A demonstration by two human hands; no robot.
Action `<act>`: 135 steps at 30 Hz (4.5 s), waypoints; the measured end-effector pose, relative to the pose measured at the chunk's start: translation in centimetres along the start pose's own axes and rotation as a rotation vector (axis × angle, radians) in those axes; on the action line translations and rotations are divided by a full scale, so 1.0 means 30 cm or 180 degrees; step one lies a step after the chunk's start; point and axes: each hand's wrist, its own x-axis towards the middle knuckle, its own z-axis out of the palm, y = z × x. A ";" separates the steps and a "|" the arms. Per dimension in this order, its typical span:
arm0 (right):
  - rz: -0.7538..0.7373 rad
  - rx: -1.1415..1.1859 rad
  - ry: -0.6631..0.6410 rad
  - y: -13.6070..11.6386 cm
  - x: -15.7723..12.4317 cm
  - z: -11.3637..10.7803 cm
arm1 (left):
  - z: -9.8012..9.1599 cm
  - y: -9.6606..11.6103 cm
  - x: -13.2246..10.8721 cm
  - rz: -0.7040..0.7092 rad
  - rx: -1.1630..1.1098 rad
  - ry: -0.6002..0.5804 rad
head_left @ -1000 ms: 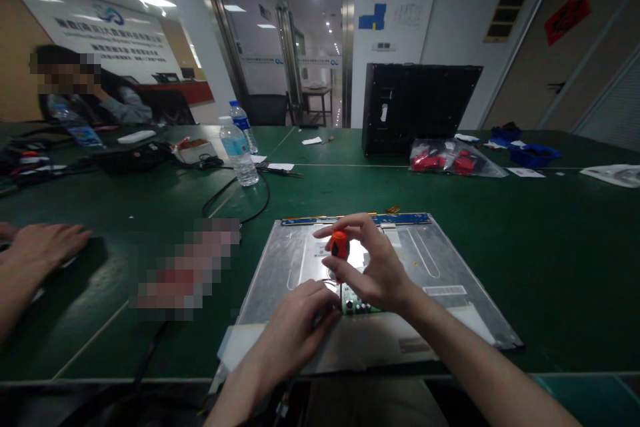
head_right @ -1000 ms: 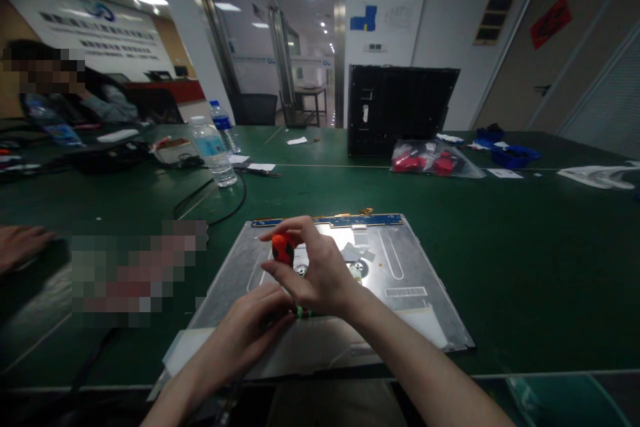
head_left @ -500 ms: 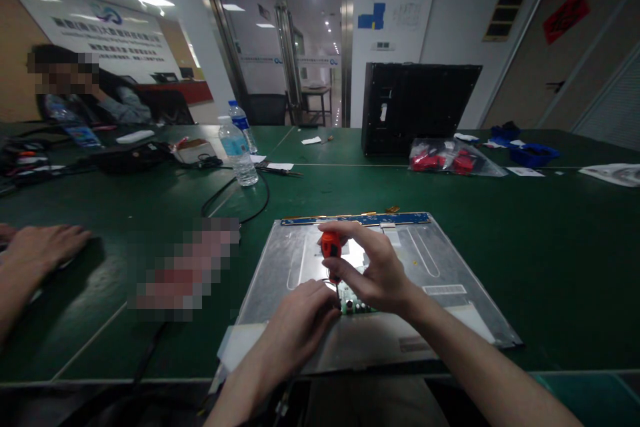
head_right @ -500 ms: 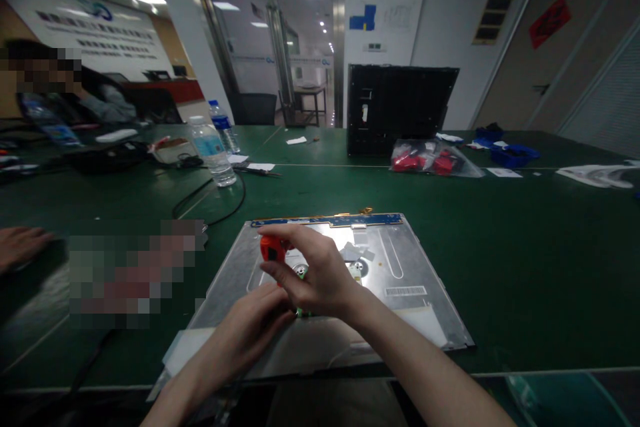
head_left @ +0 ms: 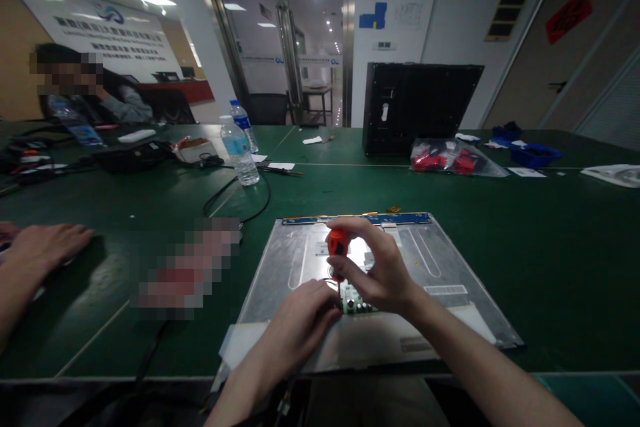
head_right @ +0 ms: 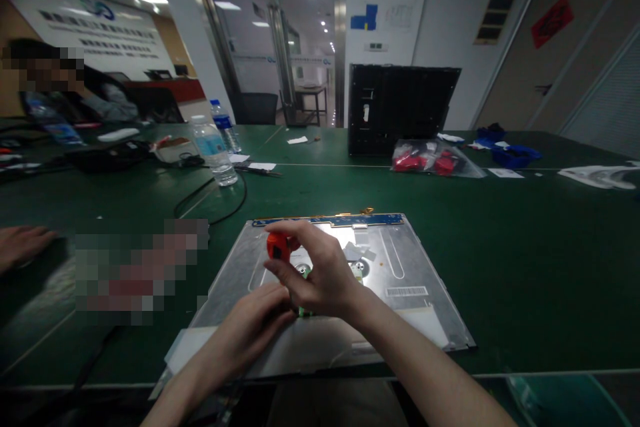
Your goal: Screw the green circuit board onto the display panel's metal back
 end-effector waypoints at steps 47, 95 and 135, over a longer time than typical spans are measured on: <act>0.1184 0.0284 0.0042 -0.145 -0.087 -0.119 | -0.011 0.010 -0.002 -0.0011 -0.0003 -0.0096; 0.0249 -0.0265 -0.0008 0.015 -0.048 0.016 | -0.002 0.023 -0.010 -0.0099 -0.0063 -0.0036; -0.0186 -0.0366 -0.0143 0.007 -0.046 -0.007 | 0.000 0.025 -0.016 -0.0025 -0.0195 0.0046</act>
